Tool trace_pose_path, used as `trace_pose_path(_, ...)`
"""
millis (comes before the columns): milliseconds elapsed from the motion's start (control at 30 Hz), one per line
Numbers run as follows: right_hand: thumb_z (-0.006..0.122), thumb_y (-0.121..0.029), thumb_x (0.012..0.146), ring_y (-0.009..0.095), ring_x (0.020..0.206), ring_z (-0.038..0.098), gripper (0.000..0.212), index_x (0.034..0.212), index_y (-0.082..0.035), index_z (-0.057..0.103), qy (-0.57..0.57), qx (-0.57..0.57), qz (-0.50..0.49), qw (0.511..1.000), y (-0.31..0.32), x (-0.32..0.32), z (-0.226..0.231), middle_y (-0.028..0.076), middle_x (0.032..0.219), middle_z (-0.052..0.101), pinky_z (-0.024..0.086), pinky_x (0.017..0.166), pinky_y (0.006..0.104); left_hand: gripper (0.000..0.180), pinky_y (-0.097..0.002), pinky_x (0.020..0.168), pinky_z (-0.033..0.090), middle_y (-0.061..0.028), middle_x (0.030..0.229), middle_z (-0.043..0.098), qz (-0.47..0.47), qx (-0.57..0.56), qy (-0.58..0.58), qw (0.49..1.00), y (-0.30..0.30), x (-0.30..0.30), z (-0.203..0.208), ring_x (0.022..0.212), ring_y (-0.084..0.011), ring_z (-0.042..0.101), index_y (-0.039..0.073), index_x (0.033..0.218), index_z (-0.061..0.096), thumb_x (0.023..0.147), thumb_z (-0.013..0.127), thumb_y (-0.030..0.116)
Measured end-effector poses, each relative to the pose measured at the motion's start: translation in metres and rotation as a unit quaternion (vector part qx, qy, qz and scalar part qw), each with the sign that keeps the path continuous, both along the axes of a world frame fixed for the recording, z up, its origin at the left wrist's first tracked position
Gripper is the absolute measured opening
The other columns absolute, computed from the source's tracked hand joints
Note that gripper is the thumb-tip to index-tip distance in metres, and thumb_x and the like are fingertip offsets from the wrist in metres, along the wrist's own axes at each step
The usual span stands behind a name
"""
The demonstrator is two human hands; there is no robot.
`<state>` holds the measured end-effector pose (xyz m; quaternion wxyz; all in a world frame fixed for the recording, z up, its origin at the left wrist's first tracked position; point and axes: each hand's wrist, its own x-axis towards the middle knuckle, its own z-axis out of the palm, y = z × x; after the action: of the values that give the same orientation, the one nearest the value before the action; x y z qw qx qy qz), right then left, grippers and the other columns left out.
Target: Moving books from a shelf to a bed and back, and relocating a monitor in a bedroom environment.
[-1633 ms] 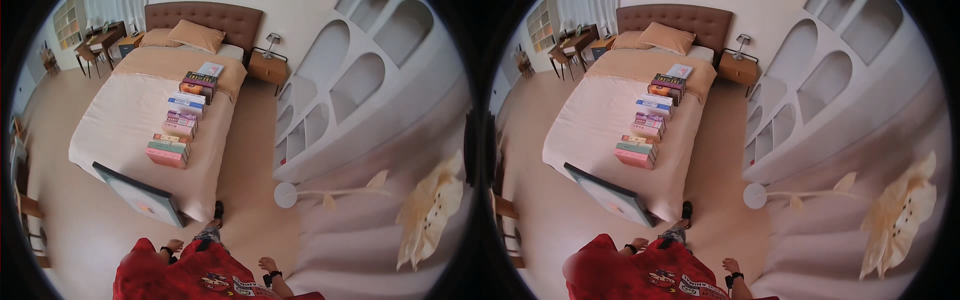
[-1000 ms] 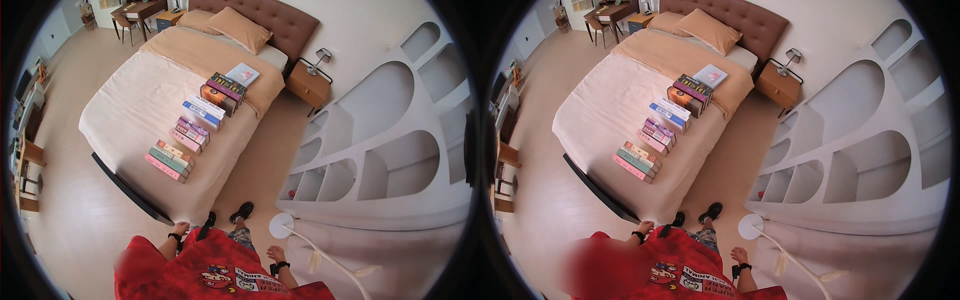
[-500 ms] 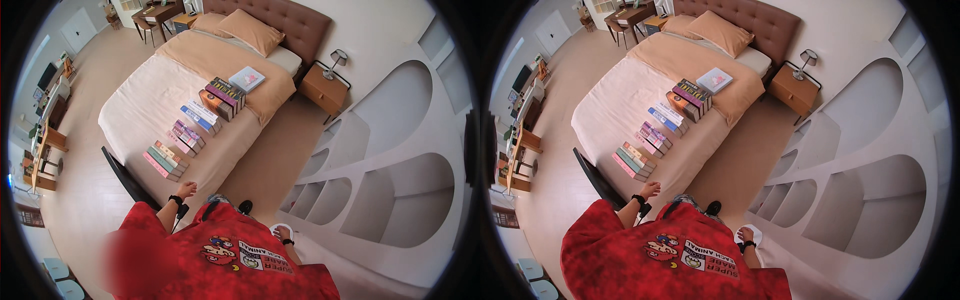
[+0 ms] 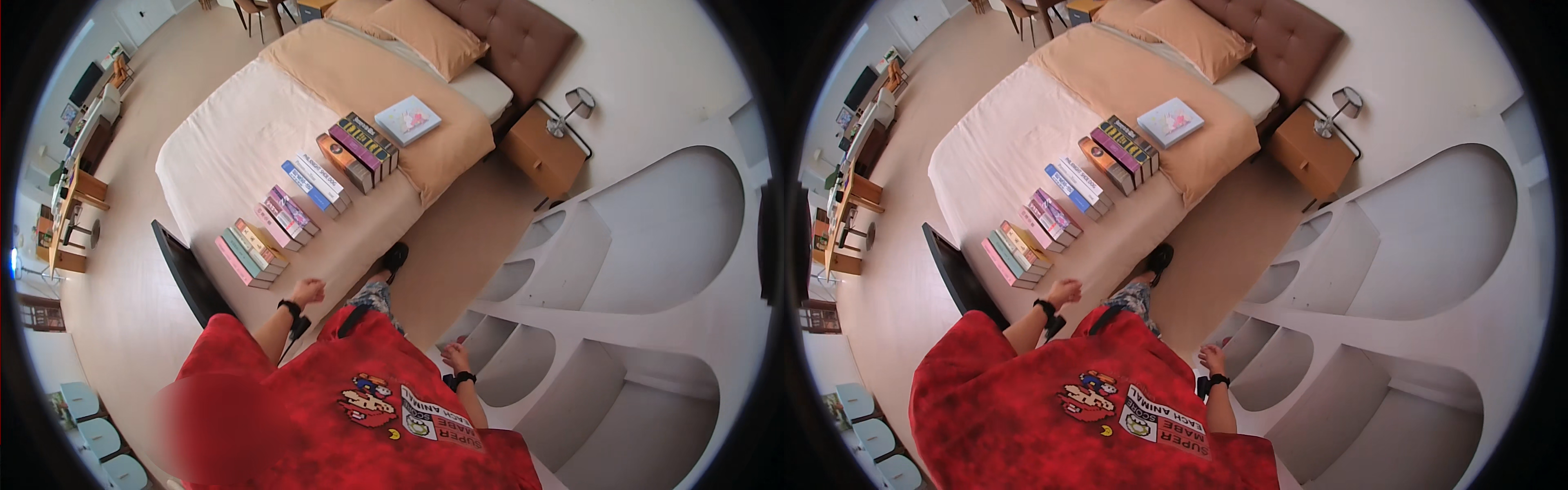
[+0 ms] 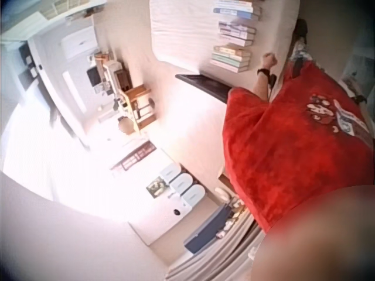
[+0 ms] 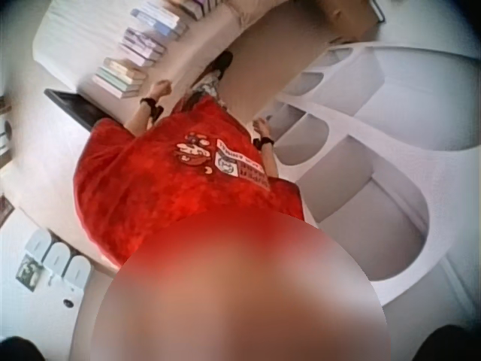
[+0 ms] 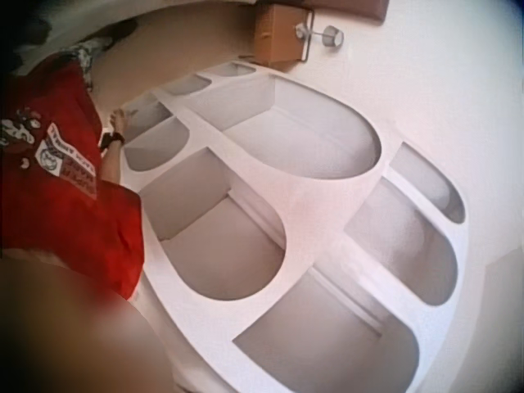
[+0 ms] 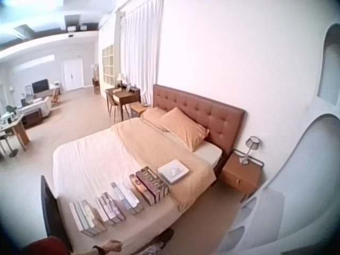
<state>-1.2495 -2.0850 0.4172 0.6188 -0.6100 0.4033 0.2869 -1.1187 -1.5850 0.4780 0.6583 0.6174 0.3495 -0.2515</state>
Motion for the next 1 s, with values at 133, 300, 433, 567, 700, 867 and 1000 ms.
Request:
trace_pose_path(133,0.056,-0.017,0.089,0.024,0.083,0.065,0.033,0.119,-0.002,0.051,0.027,-0.038,-0.023,0.999,-0.028,0.033,0.002,0.012,0.099,0.063,0.054,0.07,0.0343,0.032,-0.0313,0.06,0.057,-0.0065,0.079,0.06,0.013,0.002,-0.041,0.999,-0.022,0.118,-0.01,0.066,-0.017,0.063,-0.002,0.109,0.057,0.083,0.066,0.015)
trace_pose_path(300,0.056,-0.018,0.09,0.024,0.083,0.065,0.037,0.123,-0.003,0.05,0.075,-0.059,-0.055,0.994,-0.047,0.069,0.016,0.012,0.103,0.063,0.054,0.071,0.0354,0.04,-0.029,0.056,0.056,-0.0132,0.082,0.065,0.036,0.113,-0.135,0.984,-0.034,0.272,-0.042,0.065,-0.0174,0.066,-0.005,0.116,0.051,0.081,0.064,0.009)
trace_pose_path(433,0.057,-0.022,0.091,0.023,0.085,0.065,0.038,0.123,-0.004,0.049,0.087,-0.055,-0.058,0.993,-0.061,0.114,0.029,0.01,0.104,0.063,0.053,0.071,0.034,0.067,-0.0427,0.088,0.048,-0.0322,0.105,0.06,-0.03,0.445,-0.071,0.892,-0.039,0.373,-0.069,0.101,-0.042,0.06,-0.009,0.117,0.043,0.071,0.069,0.033)
trace_pose_path(567,0.057,-0.024,0.092,0.022,0.089,0.065,0.038,0.123,-0.005,0.049,0.096,-0.065,-0.061,0.991,-0.062,0.198,0.057,0.01,0.106,0.063,0.052,0.074,0.0331,0.086,-0.0384,0.093,0.046,-0.0319,0.117,0.054,0.003,0.44,0.077,0.895,-0.022,0.429,-0.101,0.111,-0.0403,0.055,-0.013,0.121,0.034,0.067,0.073,0.042)
trace_pose_path(700,0.057,-0.023,0.092,0.021,0.093,0.064,0.036,0.123,-0.005,0.05,0.076,-0.062,-0.07,0.993,-0.063,0.254,0.079,0.01,0.109,0.063,0.051,0.078,0.0321,0.092,-0.0415,0.095,0.045,-0.0318,0.124,0.049,0.006,0.409,0.16,0.898,-0.015,0.449,-0.125,0.116,-0.0403,0.052,-0.01,0.124,0.028,0.064,0.076,0.042)
trace_pose_path(867,0.055,-0.02,0.093,0.021,0.094,0.064,0.034,0.123,-0.005,0.05,0.102,-0.06,-0.036,0.992,-0.068,0.275,0.089,0.01,0.109,0.063,0.052,0.079,0.0327,0.093,-0.0402,0.1,0.041,-0.0321,0.122,0.051,0.021,0.398,0.228,0.888,-0.012,0.447,-0.133,0.117,-0.0402,0.051,-0.009,0.124,0.027,0.063,0.077,0.041)
trace_pose_path(1000,0.056,-0.02,0.092,0.021,0.092,0.064,0.035,0.122,-0.005,0.05,0.101,-0.066,-0.028,0.992,-0.077,0.272,0.083,0.011,0.108,0.063,0.052,0.077,0.0326,0.093,-0.0399,0.09,0.049,-0.0309,0.121,0.052,-0.007,0.404,0.205,0.892,-0.02,0.458,-0.105,0.112,-0.0386,0.055,-0.01,0.123,0.027,0.063,0.077,0.041)
